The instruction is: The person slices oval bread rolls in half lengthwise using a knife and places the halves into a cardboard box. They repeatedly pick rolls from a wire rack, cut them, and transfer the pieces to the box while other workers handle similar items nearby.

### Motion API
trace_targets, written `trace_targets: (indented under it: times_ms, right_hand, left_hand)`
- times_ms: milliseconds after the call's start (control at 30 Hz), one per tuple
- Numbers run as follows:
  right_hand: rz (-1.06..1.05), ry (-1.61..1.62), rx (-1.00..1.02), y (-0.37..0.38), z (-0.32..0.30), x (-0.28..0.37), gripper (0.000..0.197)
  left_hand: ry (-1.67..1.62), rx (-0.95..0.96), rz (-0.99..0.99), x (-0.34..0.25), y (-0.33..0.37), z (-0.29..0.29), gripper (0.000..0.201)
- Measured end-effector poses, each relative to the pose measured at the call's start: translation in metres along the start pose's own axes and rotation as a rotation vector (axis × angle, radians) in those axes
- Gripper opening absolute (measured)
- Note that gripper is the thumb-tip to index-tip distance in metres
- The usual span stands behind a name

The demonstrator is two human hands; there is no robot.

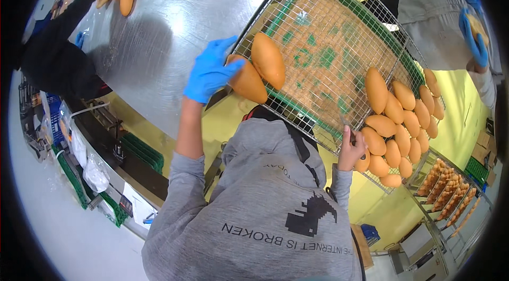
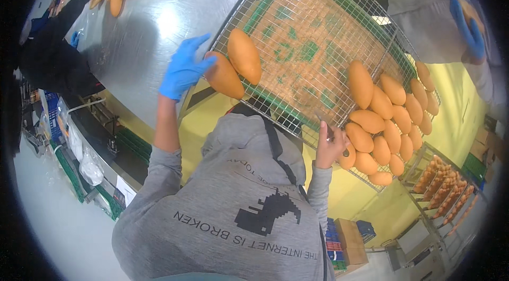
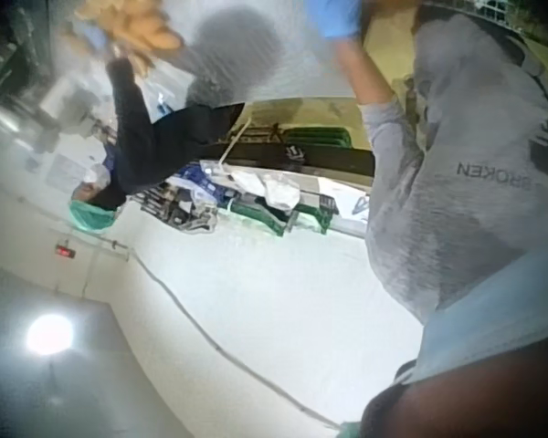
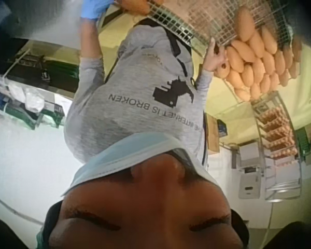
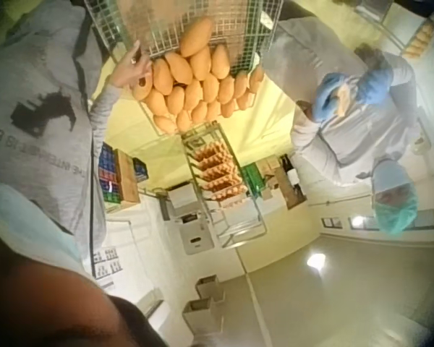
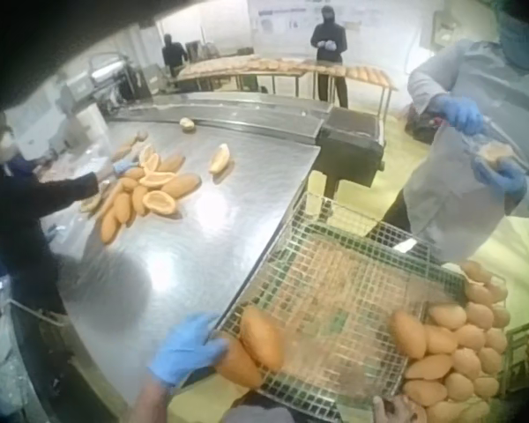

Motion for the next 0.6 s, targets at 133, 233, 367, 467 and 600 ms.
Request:
trace_targets:
  times_ms: [133,233,367,467,600]
  right_hand:
    - [-0.068,-0.031,0.005,-0.004,0.009,0.013,0.023]
    - [-0.048,-0.011,-0.007,-0.007,0.006,0.012,0.023]
    - [0.038,0.072,-0.071,-0.014,-0.001,-0.007,0.024]
    - [0.084,0.079,-0.173,-0.027,-0.017,-0.019,0.023]
    - [0.159,0.202,-0.298,-0.049,-0.035,-0.045,0.024]
  left_hand:
    - [0.152,0.177,0.137,-0.031,0.032,0.045,0.057]
    - [0.305,0.257,0.337,-0.046,0.055,0.084,0.051]
    - [0.269,0.450,0.289,-0.074,0.072,0.129,0.043]
    - [0.416,0.445,0.295,-0.098,0.081,0.139,0.043]
    - [0.261,0.390,0.497,-0.155,0.075,0.146,0.052]
Point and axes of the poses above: each hand's wrist, its own y-axis towards the middle knuckle, its own z-axis out of the palm, x = y × z, the point moved 8 cm from there along y, towards the middle knuckle, and after that the axes turned 12 degrees about x, right-handed, at the moved point
